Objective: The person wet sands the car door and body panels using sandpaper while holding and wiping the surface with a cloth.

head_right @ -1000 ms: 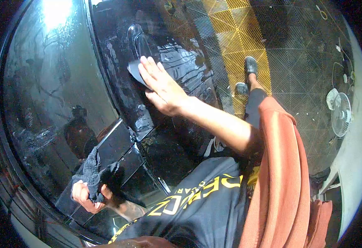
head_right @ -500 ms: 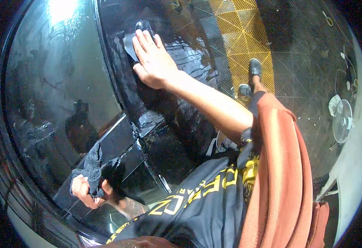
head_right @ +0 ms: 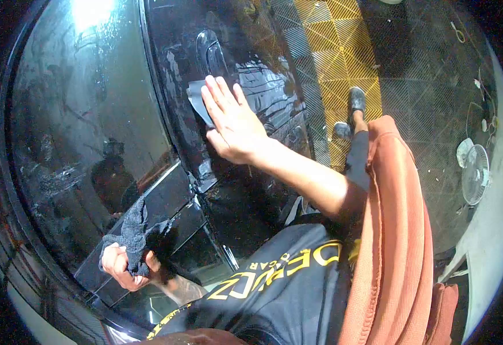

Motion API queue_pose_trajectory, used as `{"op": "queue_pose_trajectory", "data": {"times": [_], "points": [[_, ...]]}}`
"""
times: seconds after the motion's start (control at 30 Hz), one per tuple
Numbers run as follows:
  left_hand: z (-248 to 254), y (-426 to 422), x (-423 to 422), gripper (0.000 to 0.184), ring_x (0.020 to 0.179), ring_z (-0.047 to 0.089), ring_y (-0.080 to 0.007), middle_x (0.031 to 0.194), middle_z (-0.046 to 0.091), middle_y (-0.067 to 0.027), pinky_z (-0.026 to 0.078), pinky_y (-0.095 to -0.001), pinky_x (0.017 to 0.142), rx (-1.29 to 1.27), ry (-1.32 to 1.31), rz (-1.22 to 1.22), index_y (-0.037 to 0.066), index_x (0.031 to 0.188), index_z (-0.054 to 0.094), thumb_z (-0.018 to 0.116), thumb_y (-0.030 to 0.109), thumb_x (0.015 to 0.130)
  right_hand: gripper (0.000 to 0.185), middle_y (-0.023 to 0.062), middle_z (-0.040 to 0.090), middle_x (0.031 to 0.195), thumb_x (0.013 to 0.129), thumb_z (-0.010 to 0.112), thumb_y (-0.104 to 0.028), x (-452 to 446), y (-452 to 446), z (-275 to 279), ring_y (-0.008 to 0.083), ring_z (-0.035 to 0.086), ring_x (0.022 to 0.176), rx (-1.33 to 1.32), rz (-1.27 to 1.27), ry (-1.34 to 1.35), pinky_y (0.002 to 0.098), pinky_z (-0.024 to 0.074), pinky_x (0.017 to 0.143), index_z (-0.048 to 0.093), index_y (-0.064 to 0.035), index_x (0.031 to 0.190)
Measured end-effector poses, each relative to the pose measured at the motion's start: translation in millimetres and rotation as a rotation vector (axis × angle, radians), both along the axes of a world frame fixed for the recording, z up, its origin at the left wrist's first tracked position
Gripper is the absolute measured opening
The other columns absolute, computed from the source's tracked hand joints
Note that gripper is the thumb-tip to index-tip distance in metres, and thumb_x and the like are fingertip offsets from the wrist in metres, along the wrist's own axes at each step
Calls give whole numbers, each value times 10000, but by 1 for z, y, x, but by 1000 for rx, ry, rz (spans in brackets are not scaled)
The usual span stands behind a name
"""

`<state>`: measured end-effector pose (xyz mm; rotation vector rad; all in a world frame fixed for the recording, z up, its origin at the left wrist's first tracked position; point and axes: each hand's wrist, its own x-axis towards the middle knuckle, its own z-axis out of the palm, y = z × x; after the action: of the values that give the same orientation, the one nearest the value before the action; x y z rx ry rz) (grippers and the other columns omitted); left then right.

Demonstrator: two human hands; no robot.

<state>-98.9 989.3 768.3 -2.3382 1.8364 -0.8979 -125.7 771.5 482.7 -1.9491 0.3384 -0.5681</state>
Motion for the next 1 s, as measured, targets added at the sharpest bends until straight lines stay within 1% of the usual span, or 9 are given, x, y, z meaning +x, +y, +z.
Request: {"op": "queue_pose_trajectory", "data": {"times": [0.13, 0.3, 0.37, 0.43, 0.5, 0.57, 0.63, 0.77, 1.0], "points": [[-3, 2, 8, 513, 795, 614, -337, 836, 616, -151, 486, -455, 778, -40, 15, -100, 12, 868, 603, 759, 500, 841, 718, 319, 276, 1592, 933, 487, -272, 47, -36, -13, 468, 220, 1504, -107, -103, -50, 575, 165, 1226, 296, 118, 1505], [-1, 5, 9, 507, 782, 612, -334, 820, 609, -147, 511, -455, 729, -19, 9, -117, 11, 860, 601, 774, 486, 823, 940, 275, 62, 1669, 799, 617, -129, -37, 19, -14, 461, 50, 1547, 222, 97, -118, 554, 92, 1249, 137, 49, 1587], [-1, 5, 9, 506, 770, 610, -330, 808, 605, -146, 522, -458, 723, -4, -11, -102, 10, 855, 599, 777, 481, 816, 909, 251, 62, 1677, 828, 608, -115, -43, 19, -16, 450, 59, 1549, 307, 111, -143, 550, 82, 1250, 143, 13, 1598], [-2, -1, 8, 509, 765, 608, -329, 806, 603, -146, 530, -456, 723, -24, -32, -96, 5, 852, 597, 771, 483, 821, 848, 234, 79, 1681, 880, 577, -132, -11, 0, -24, 428, 73, 1554, 219, 22, -163, 548, 75, 1249, 151, -5, 1602], [-3, 3, 21, 506, 764, 609, -330, 804, 602, -148, 533, -458, 721, -23, -25, -337, 2, 853, 597, 765, 478, 827, 768, 233, 107, 1678, 937, 518, -175, 11, -25, -35, 399, 69, 1560, 230, 33, -179, 543, 63, 1250, 170, -13, 1602], [0, 2, 11, 504, 757, 608, -330, 796, 599, -152, 534, -459, 721, -3, -28, -121, -1, 854, 598, 763, 474, 829, 770, 225, 88, 1684, 932, 518, -158, -6, -12, -34, 398, 62, 1562, 305, 63, -193, 540, 54, 1251, 172, -27, 1608], [-1, -2, 8, 507, 755, 608, -330, 794, 599, -153, 534, -460, 719, -10, -35, -110, -2, 852, 597, 763, 476, 829, 781, 221, 72, 1687, 921, 518, -138, -35, 4, -29, 392, 53, 1564, 403, 123, -160, 538, 41, 1251, 168, -27, 1610], [-3, -2, 6, 531, 759, 610, -333, 797, 603, -157, 533, -463, 725, -47, -43, -58, -8, 853, 602, 768, 496, 827, 734, 223, 90, 1684, 951, 471, -161, 12, -27, -46, 392, 77, 1561, 273, 36, -187, 548, 40, 1247, 172, -29, 1609], [-5, -4, 15, 545, 756, 613, -333, 808, 620, -159, 502, -445, 724, -46, -36, -186, -5, 852, 610, 778, 513, 822, 783, 198, 32, 1696, 936, 502, -150, -23, -7, -35, 375, 20, 1568, 348, 130, -163, 540, 29, 1252, 134, -36, 1618]]}}
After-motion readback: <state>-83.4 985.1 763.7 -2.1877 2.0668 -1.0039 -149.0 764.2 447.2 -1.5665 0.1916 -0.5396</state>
